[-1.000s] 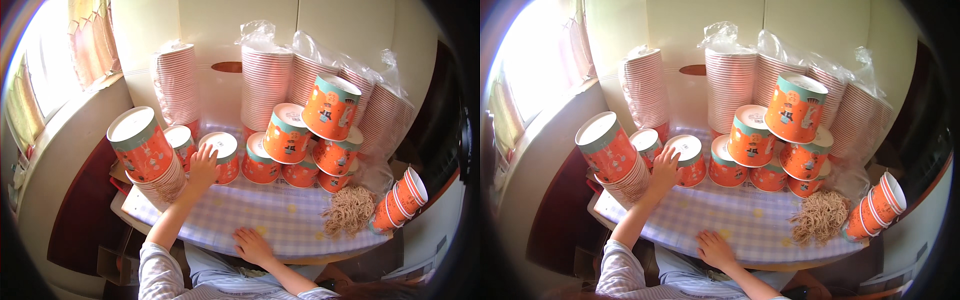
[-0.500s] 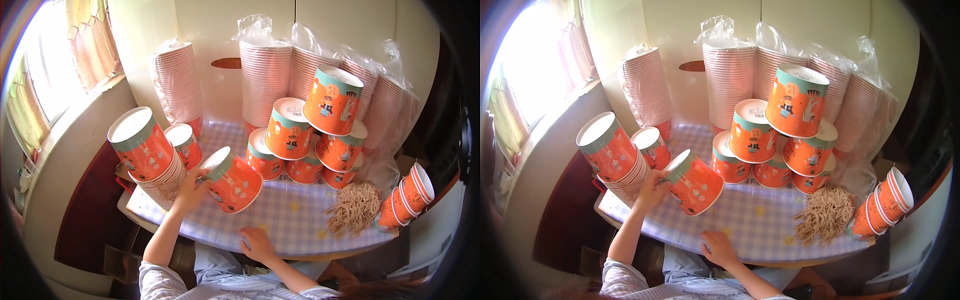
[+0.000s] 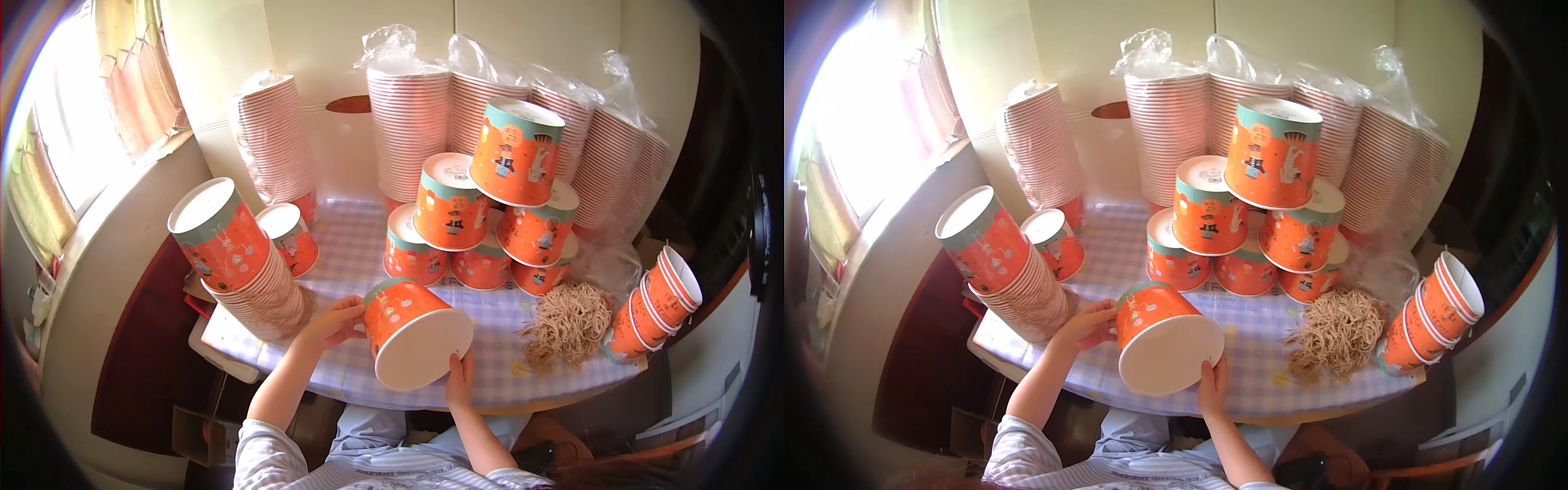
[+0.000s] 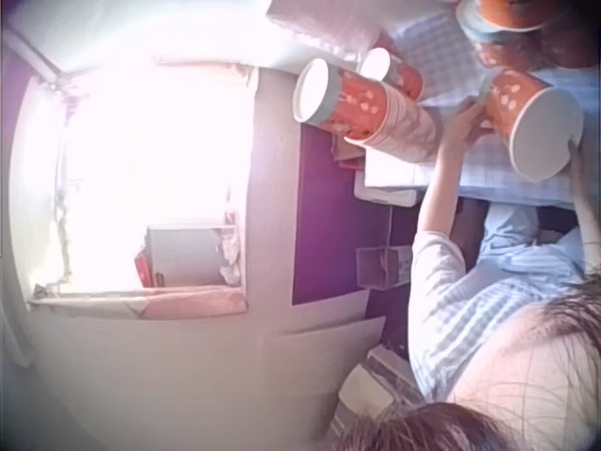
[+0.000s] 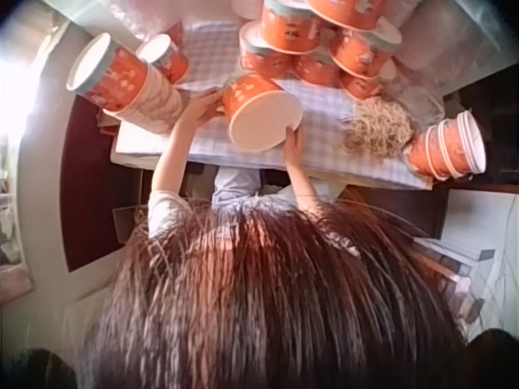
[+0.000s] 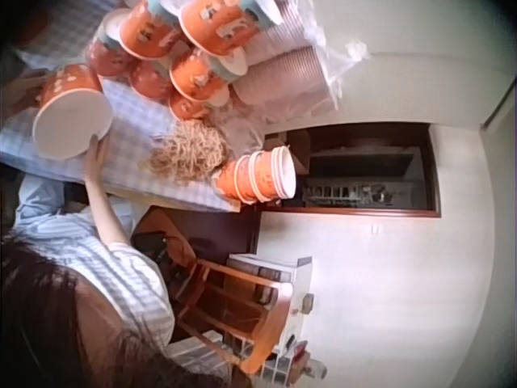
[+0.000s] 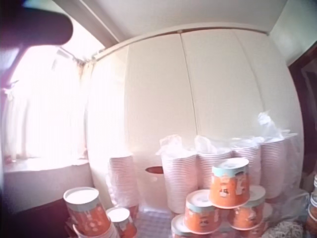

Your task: Attaching elastic strings to small themed paper buckets.

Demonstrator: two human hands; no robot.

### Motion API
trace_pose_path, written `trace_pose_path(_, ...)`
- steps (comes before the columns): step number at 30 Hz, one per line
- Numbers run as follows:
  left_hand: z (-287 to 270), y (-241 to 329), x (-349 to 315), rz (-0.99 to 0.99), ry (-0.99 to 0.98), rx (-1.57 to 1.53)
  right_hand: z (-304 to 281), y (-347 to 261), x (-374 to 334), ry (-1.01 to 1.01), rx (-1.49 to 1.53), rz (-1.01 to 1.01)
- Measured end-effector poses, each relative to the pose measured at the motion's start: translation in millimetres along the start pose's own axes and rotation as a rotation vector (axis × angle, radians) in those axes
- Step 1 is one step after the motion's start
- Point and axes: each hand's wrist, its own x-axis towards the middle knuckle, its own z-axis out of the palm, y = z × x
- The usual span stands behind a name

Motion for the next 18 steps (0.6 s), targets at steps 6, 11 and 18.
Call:
trace_pose_path(6, 24.2, -22.9, 26.5, 0.214, 0.258, 0.547, -11.0, -44.2, 16.1, 0.104, -0.459, -0.180)
trace_pose_path(11, 58.5, -28.1, 12.9, 0.374, 0.128, 0.261, -11.3, -61.4, 24.0, 0.203, -0.835, -0.496)
trace_pose_path(18, 38.6, -74.5, 32.4, 0.510, 0.400, 0.519, -4.8, -41.5, 22.9, 0.056, -0.970, -0.519)
